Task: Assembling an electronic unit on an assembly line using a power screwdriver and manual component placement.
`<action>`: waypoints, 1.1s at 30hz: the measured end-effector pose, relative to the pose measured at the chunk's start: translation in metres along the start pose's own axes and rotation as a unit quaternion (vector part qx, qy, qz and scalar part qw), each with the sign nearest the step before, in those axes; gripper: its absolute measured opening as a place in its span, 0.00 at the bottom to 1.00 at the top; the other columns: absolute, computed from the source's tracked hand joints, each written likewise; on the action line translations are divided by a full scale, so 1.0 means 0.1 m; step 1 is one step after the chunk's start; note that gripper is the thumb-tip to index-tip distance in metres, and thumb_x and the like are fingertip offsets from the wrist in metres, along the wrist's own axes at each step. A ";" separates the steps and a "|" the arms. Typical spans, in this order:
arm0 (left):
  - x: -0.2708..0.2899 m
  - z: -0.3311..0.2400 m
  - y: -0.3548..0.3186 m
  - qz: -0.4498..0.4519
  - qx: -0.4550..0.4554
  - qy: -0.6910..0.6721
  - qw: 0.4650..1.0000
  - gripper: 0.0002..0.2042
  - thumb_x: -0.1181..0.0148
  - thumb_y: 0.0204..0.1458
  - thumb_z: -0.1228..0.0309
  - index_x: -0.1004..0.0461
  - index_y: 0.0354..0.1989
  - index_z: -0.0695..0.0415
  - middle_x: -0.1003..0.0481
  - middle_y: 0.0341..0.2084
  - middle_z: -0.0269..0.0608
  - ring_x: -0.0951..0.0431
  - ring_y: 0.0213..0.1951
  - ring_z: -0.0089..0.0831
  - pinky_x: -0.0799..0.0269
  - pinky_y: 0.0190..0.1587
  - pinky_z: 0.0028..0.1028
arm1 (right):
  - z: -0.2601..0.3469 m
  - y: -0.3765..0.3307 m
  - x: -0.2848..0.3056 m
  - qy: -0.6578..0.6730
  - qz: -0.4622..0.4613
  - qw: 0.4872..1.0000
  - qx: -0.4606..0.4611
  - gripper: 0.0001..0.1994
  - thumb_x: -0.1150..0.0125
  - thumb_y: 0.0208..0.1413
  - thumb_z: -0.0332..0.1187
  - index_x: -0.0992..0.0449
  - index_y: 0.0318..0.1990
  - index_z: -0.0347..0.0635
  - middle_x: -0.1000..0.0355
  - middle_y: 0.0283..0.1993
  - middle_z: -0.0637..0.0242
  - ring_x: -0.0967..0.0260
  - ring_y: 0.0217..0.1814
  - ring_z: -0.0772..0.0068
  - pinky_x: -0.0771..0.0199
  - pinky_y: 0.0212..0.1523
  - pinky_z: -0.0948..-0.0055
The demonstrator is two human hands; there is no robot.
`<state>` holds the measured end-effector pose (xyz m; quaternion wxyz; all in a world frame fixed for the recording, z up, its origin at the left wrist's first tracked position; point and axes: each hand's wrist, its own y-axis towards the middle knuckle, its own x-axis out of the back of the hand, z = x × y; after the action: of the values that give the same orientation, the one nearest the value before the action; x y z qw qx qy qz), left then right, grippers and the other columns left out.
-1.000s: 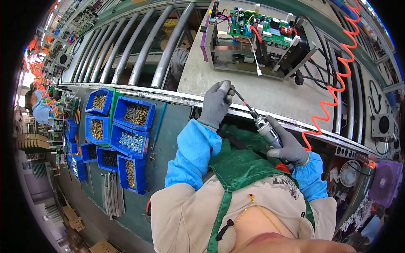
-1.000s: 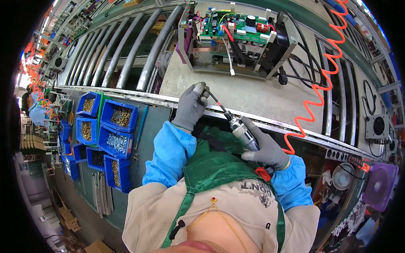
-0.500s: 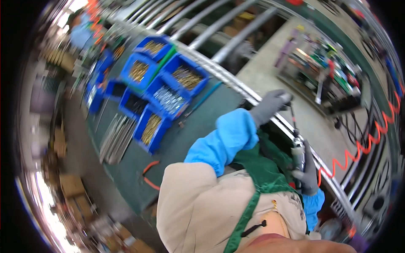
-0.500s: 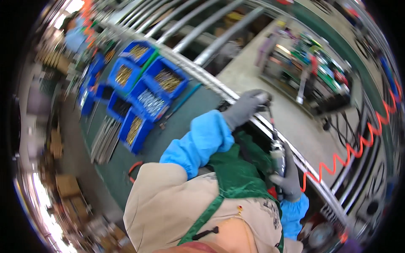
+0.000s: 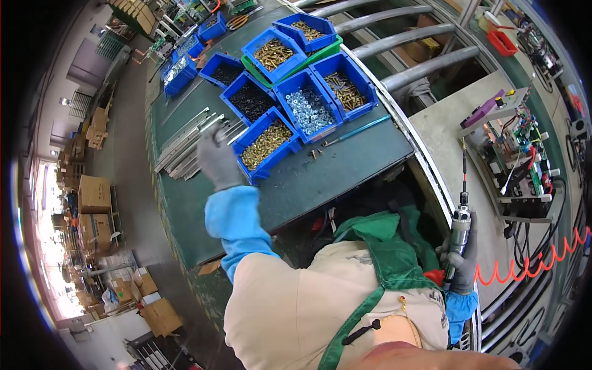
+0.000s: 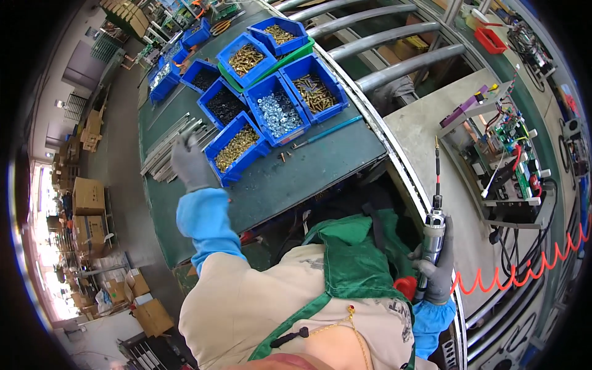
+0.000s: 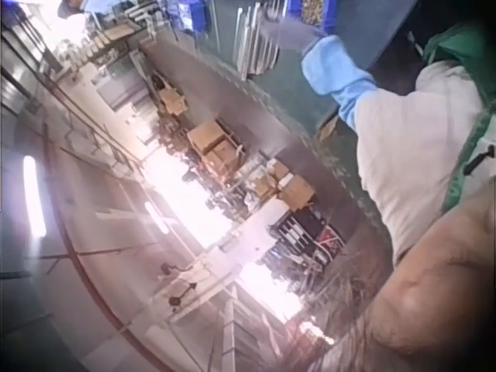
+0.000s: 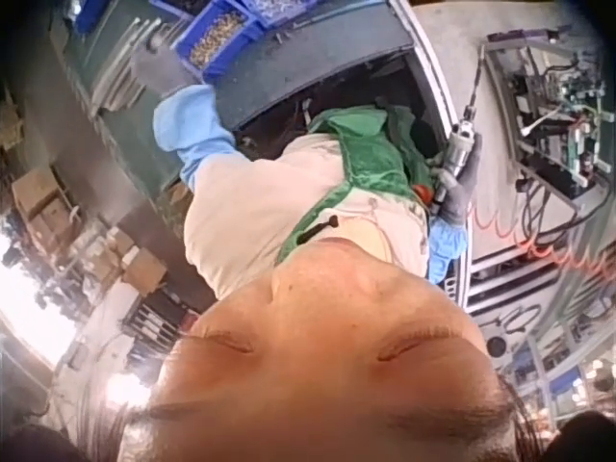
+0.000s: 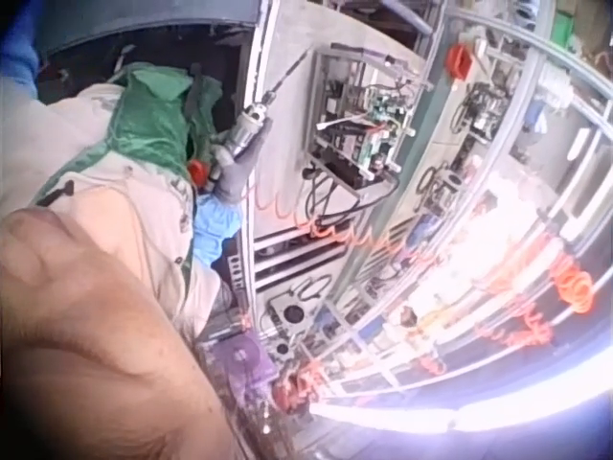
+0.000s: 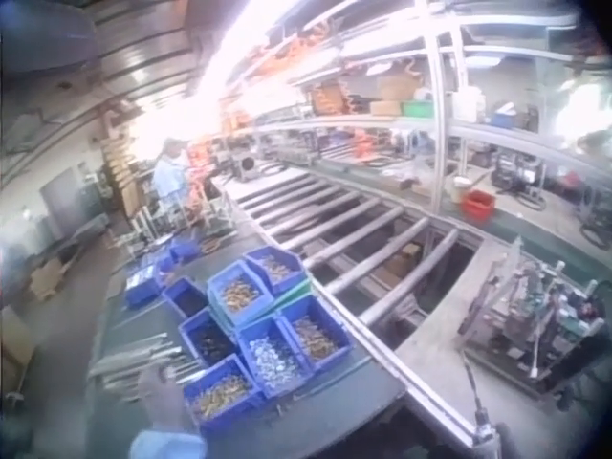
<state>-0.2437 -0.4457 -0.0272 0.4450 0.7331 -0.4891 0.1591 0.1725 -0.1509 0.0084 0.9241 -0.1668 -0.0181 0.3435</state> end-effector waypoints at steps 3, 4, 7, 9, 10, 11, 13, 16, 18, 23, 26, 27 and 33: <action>-0.05 0.71 0.12 0.088 -0.036 0.247 0.964 0.10 0.41 0.50 0.65 0.21 0.41 0.47 0.24 0.42 0.39 0.26 0.47 0.38 0.31 0.48 0.35 | 0.01 0.04 -0.02 0.006 0.004 1.000 -0.013 0.57 0.37 0.25 0.36 0.59 0.71 0.41 0.32 0.41 0.59 0.33 0.30 0.71 0.26 0.32 0.72; -0.09 0.76 0.10 0.118 -0.062 0.278 0.951 0.12 0.41 0.50 0.64 0.21 0.43 0.47 0.24 0.44 0.37 0.27 0.48 0.37 0.32 0.50 0.35 | 0.02 0.06 -0.03 -0.002 0.015 1.000 -0.016 0.57 0.37 0.25 0.36 0.59 0.71 0.41 0.32 0.40 0.59 0.33 0.30 0.72 0.26 0.32 0.73; -0.17 0.90 -0.01 0.147 -0.103 0.309 0.934 0.14 0.40 0.49 0.62 0.22 0.45 0.47 0.25 0.46 0.35 0.28 0.50 0.36 0.34 0.52 0.37 | 0.06 0.07 -0.04 -0.024 0.030 0.999 -0.024 0.57 0.37 0.25 0.37 0.59 0.71 0.42 0.32 0.38 0.60 0.32 0.31 0.72 0.27 0.31 0.75; -0.20 0.92 -0.08 0.151 -0.124 0.302 0.933 0.15 0.40 0.49 0.61 0.23 0.45 0.48 0.25 0.45 0.33 0.28 0.49 0.36 0.34 0.50 0.37 | 0.08 0.08 -0.07 -0.037 0.032 0.998 -0.026 0.57 0.36 0.25 0.37 0.59 0.71 0.42 0.32 0.37 0.61 0.32 0.31 0.72 0.27 0.31 0.76; -0.22 0.94 -0.10 0.151 -0.125 0.301 0.933 0.15 0.40 0.49 0.61 0.23 0.45 0.48 0.25 0.45 0.33 0.28 0.49 0.36 0.34 0.50 0.37 | 0.09 0.08 -0.08 -0.042 0.033 0.998 -0.026 0.57 0.36 0.26 0.37 0.59 0.71 0.43 0.32 0.37 0.60 0.32 0.31 0.72 0.28 0.31 0.76; -0.22 0.98 -0.13 0.154 -0.133 0.289 0.936 0.13 0.41 0.49 0.61 0.23 0.43 0.49 0.25 0.43 0.34 0.28 0.48 0.36 0.34 0.49 0.38 | 0.09 0.08 -0.09 -0.046 0.036 0.998 -0.027 0.57 0.36 0.26 0.37 0.59 0.71 0.43 0.32 0.37 0.60 0.31 0.31 0.72 0.28 0.31 0.76; -0.24 1.03 -0.10 0.156 -0.141 0.277 0.938 0.12 0.41 0.49 0.61 0.23 0.41 0.50 0.25 0.41 0.34 0.27 0.47 0.36 0.33 0.48 0.38 | 0.08 0.09 -0.11 -0.038 0.033 0.998 -0.023 0.57 0.36 0.26 0.37 0.59 0.71 0.43 0.31 0.37 0.60 0.31 0.31 0.72 0.28 0.30 0.76; -0.19 0.98 -0.01 0.170 -0.143 0.262 0.939 0.09 0.42 0.49 0.62 0.24 0.36 0.51 0.26 0.37 0.35 0.27 0.44 0.38 0.33 0.47 0.38 | 0.05 0.05 -0.06 -0.033 0.028 0.999 -0.021 0.57 0.36 0.26 0.36 0.60 0.71 0.42 0.31 0.38 0.60 0.31 0.31 0.72 0.28 0.31 0.75; -0.10 1.06 0.10 0.132 -0.224 0.246 0.934 0.06 0.42 0.50 0.64 0.25 0.33 0.51 0.27 0.35 0.37 0.28 0.44 0.40 0.33 0.47 0.37 | 0.04 0.06 -0.04 -0.032 0.025 0.999 -0.017 0.58 0.36 0.25 0.37 0.60 0.71 0.42 0.31 0.38 0.60 0.31 0.31 0.72 0.27 0.31 0.75; 0.29 0.60 0.51 0.193 -0.058 0.182 0.962 0.07 0.45 0.53 0.68 0.27 0.36 0.57 0.25 0.38 0.42 0.24 0.35 0.40 0.29 0.38 0.35 | 0.05 0.01 0.00 -0.040 0.018 0.999 0.004 0.57 0.37 0.25 0.35 0.58 0.71 0.42 0.32 0.39 0.60 0.31 0.31 0.72 0.27 0.32 0.74; 0.31 -0.28 0.54 0.360 0.058 -0.289 0.885 0.10 0.50 0.58 0.70 0.31 0.44 0.61 0.25 0.39 0.43 0.23 0.37 0.29 0.26 0.38 0.28 | 0.03 -0.03 0.06 -0.032 -0.001 0.999 0.009 0.56 0.37 0.25 0.32 0.57 0.71 0.43 0.32 0.41 0.61 0.32 0.31 0.72 0.27 0.33 0.74; 0.26 -0.57 0.50 0.410 0.096 -0.379 0.824 0.11 0.51 0.59 0.69 0.32 0.47 0.62 0.25 0.41 0.44 0.23 0.40 0.27 0.25 0.40 0.27 | 0.03 -0.05 0.10 -0.025 -0.007 1.000 0.000 0.56 0.38 0.24 0.30 0.57 0.71 0.44 0.33 0.43 0.61 0.32 0.31 0.72 0.27 0.34 0.74; -0.51 -1.98 0.13 0.622 0.026 -0.544 0.563 0.13 0.53 0.62 0.70 0.36 0.50 0.66 0.27 0.43 0.49 0.23 0.39 0.32 0.24 0.43 0.29 | 0.06 -0.31 0.28 0.024 -0.083 0.996 0.034 0.57 0.37 0.24 0.29 0.57 0.71 0.44 0.32 0.40 0.61 0.32 0.30 0.72 0.26 0.34 0.73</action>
<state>-0.2384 -0.2584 0.0545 -0.1338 0.2065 -0.9691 -0.0192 0.2128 -0.1534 0.0216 0.9547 -0.1412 0.0025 0.2621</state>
